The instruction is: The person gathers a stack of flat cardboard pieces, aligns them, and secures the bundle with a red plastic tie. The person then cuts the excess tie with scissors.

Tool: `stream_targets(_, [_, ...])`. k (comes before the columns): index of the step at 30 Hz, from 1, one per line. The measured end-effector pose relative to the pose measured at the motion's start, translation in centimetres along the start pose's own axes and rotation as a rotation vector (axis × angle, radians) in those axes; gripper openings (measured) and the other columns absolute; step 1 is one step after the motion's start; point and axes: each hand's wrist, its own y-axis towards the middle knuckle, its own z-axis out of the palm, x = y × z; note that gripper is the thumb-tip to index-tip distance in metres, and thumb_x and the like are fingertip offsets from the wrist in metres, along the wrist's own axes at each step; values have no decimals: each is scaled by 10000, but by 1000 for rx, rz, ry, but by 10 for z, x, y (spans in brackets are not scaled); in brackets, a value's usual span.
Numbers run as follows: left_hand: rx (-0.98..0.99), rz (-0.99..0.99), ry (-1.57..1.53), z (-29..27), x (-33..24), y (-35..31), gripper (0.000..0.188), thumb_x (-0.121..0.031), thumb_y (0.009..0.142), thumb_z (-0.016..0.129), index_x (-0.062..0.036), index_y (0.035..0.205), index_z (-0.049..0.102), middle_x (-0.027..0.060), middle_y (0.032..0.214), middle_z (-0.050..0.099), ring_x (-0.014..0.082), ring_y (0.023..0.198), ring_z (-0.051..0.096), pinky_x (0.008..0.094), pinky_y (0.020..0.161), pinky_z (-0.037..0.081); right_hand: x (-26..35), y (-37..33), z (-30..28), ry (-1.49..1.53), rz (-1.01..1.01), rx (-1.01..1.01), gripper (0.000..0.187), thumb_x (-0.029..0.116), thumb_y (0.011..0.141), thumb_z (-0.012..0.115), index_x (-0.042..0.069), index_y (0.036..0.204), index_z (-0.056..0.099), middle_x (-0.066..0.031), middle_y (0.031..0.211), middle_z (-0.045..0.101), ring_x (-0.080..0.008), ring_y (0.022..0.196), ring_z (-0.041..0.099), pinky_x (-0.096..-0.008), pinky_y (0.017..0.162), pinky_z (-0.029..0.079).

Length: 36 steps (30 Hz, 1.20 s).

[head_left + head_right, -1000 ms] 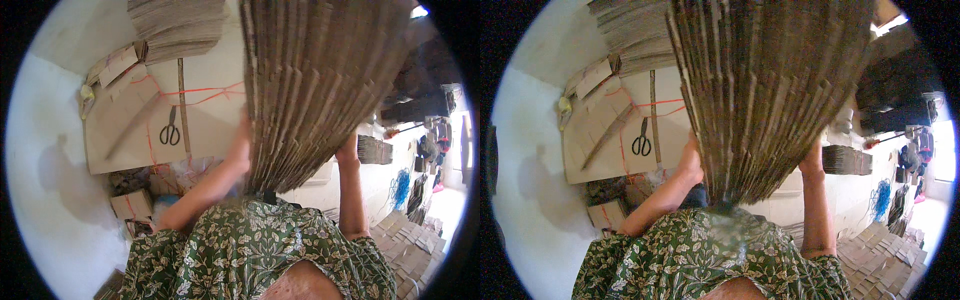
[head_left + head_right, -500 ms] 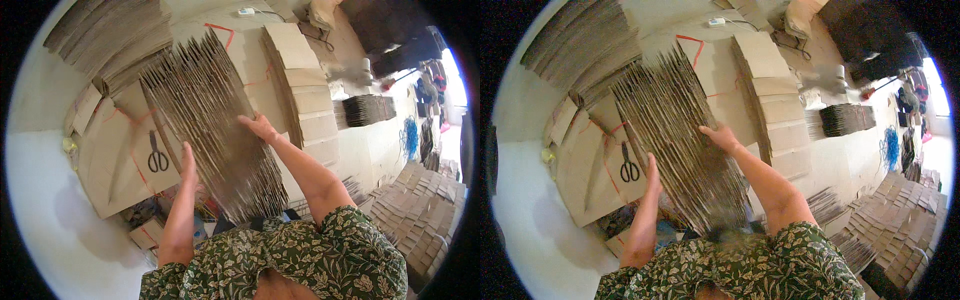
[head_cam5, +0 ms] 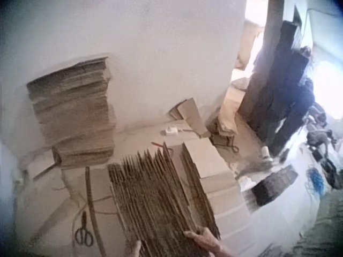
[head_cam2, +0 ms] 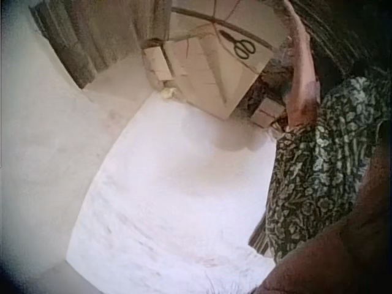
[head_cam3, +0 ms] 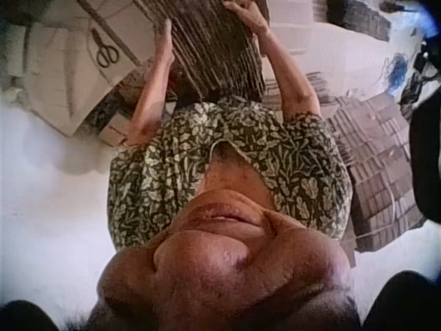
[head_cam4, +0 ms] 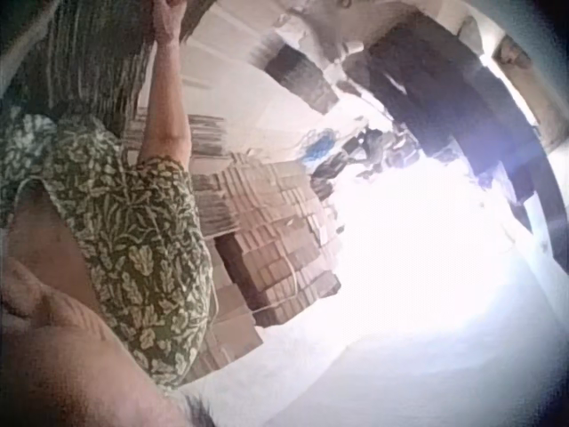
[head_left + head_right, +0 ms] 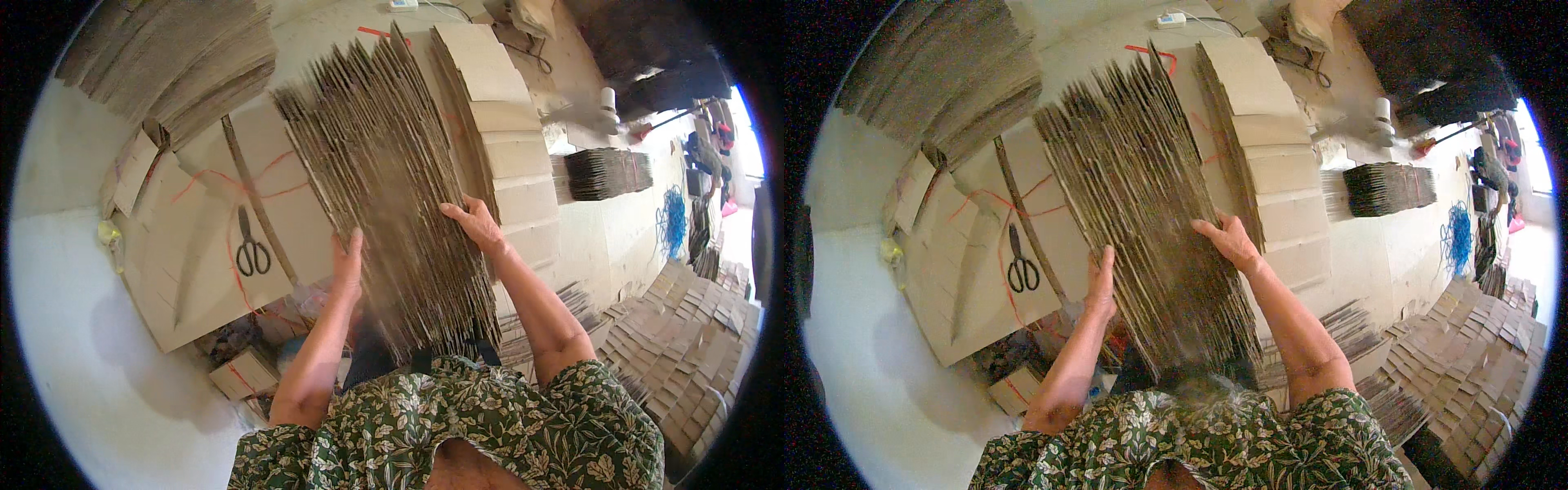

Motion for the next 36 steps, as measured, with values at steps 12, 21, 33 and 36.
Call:
stream_targets(12, [-108,-63,198,-29,-51,22,968,-662,906,416,-45,1510,-21,188,1559,102,327,1432,166,485,1146,215,14,66,33,-371,-48,-34,778,609,797,638,-65,1183,591,-271,1111,634,-353,1080,606,-411,927,451])
stream_targets(21, [-212,326,197,-14,-35,83,746,-529,958,464,68,1394,368,192,1412,436,282,1306,410,367,1076,315,12,96,23,-234,-226,-122,811,587,820,624,-50,1300,482,-292,1169,603,-383,1119,578,-414,966,435])
stream_targets(33, [-238,370,228,-23,-35,86,817,-550,903,556,60,1392,321,211,1374,442,297,1262,429,383,1071,318,1,107,36,116,-372,-46,608,380,861,669,15,1313,488,-212,1169,628,-304,1078,596,-373,942,447])
stream_targets(36, [-232,263,256,-21,-36,83,819,-555,906,547,60,1391,308,209,1352,457,291,1246,442,384,1061,326,4,106,31,31,-279,-23,594,307,869,667,-12,1331,472,-161,1182,621,-229,1066,574,-338,947,439])
